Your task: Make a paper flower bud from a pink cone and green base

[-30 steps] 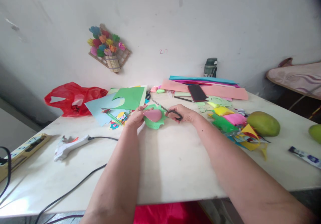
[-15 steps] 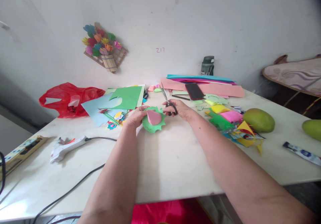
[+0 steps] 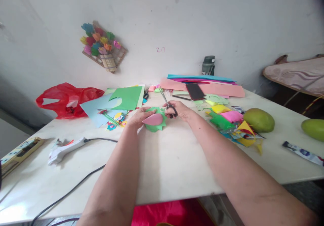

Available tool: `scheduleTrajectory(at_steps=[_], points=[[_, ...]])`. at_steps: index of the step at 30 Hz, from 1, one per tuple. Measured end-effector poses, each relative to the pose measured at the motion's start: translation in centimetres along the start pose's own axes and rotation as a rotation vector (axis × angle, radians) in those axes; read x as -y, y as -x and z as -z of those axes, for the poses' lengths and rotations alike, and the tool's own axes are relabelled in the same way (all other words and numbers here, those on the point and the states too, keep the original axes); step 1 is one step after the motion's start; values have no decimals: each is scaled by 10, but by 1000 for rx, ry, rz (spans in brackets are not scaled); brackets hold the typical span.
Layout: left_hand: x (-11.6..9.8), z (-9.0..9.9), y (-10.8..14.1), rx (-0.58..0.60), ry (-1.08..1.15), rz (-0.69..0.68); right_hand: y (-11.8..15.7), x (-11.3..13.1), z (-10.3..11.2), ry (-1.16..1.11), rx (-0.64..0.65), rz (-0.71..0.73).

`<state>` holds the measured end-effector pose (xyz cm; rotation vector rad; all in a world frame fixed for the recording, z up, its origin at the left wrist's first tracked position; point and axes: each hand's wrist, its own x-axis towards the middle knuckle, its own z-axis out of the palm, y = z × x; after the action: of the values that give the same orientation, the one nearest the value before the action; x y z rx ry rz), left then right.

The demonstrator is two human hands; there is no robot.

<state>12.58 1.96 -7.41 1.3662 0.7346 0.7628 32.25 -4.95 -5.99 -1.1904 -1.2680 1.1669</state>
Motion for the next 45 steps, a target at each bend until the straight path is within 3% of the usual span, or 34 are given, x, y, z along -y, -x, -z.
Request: scheduleTrajectory(at_steps=[7,10,15,19,24,29,31,33,36,41,45], points=[[-4,-2,0,-31,-2,24,-3,-4,8,-17,-70,2],[-6,-2,1,22,-38,48,-4,-4,9,-33,-64,54],[-8,-6,3,86,-93,95,-2,0,-4,-14,37,28],[-7,-13,5,74,-47,107,-2,-1,-16,-24,19,41],[-2,-11,0,2,238,105,-6,-5,-16,-64,-175,43],[-3,-5,-3,98,298,258,-11,-5,-14,-156,-447,39],[-3,-6,-3,105,289,253,-13,-5,-15,-195,-548,48],[-1,-9,-4,58,285,165,-15,-5,-17,-229,-603,63],[2,-11,-7,-92,316,17,-15,-6,-21,-250,-588,61],[6,-8,-14,-319,301,-78,-13,-6,-26,-224,-435,40],[7,-6,-17,-397,285,-168,-9,-6,-19,-189,-267,-5]])
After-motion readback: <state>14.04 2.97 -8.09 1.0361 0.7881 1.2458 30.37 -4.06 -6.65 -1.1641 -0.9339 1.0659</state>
